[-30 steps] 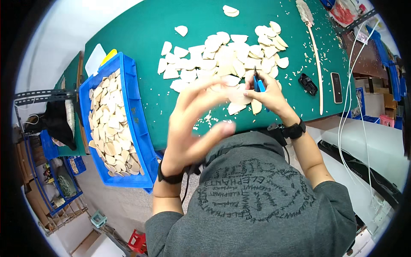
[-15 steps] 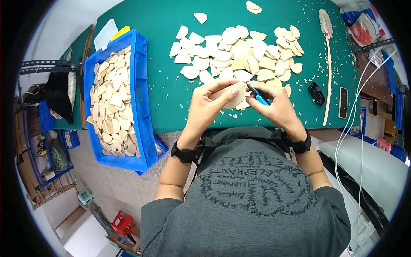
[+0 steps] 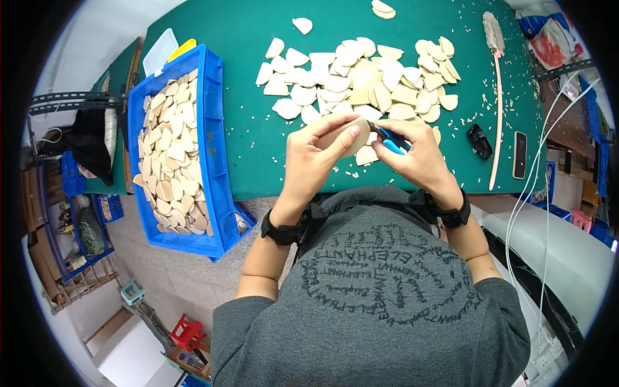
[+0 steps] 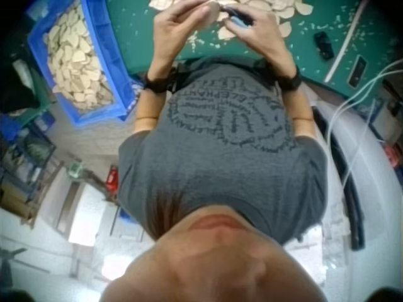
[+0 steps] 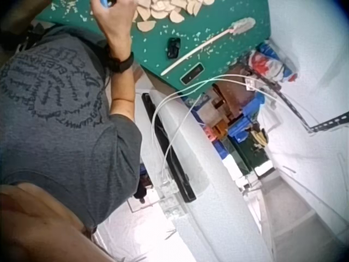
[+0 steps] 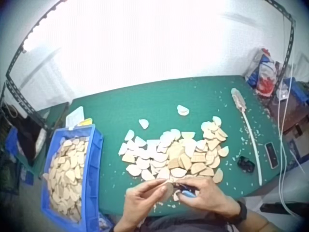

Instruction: The person uses a pair of blue-handled pliers to trim and shape small, light-colored wooden pieces on a green workbench. They pick up individual pieces, snip off edges, and place the finished items into a blue plastic crate. The process is repetitive, focusing on refining the shape of each piece.

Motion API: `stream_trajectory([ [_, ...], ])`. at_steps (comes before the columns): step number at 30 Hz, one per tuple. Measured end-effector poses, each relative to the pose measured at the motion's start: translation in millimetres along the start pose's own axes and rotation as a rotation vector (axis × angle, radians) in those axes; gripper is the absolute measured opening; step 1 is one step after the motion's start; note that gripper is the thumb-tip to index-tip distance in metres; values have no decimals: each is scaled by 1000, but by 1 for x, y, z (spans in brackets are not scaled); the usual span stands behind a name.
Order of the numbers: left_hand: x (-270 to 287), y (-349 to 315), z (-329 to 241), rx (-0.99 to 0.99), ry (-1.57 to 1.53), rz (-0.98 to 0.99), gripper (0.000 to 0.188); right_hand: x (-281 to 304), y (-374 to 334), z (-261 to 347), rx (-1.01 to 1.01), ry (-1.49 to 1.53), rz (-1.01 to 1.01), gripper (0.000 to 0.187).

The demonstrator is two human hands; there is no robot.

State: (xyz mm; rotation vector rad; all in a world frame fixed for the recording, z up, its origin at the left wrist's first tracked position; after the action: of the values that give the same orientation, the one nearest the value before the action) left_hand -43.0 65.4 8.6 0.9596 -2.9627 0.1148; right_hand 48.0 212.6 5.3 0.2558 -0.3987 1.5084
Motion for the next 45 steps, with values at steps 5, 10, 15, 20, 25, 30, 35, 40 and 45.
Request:
stream_trajectory([
  [5,-3,1,0,-35,42,-8,26,3,-2,0,46,-87,-47,29],
  [10,-4,2,-1,-38,81,11,25,3,-2,-2,26,-82,-49,29],
  [15,-3,1,-3,4,28,51,27,-1,-4,-13,32,-75,-45,31],
  [20,5,-4,1,51,75,20,26,-6,0,-14,84,-19,-20,27],
  [25,49,-30,14,66,52,-184,24,-3,-4,-27,-152,252,-43,18],
  [30,55,-41,18,167,-109,-77,26,-17,9,-12,-81,507,91,22],
  [35,23,-33,11,156,-253,48,25,-30,31,5,54,435,233,21],
  [40,20,-31,22,171,-293,81,21,-26,32,9,49,434,187,14],
  [45,17,-32,23,176,-298,16,16,-28,29,1,-31,438,199,13],
])
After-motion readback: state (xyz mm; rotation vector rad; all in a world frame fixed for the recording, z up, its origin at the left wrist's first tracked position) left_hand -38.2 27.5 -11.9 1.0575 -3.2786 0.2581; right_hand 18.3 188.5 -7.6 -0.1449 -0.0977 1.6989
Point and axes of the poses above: each hand's wrist, its own y-axis towards the middle knuckle, its own x-axis out of the back of the hand, z = x × y, the point moved 4 cm from there along y, towards the middle knuckle, and after that the axes turned 15 degrees about z, right-handed, at the moved point
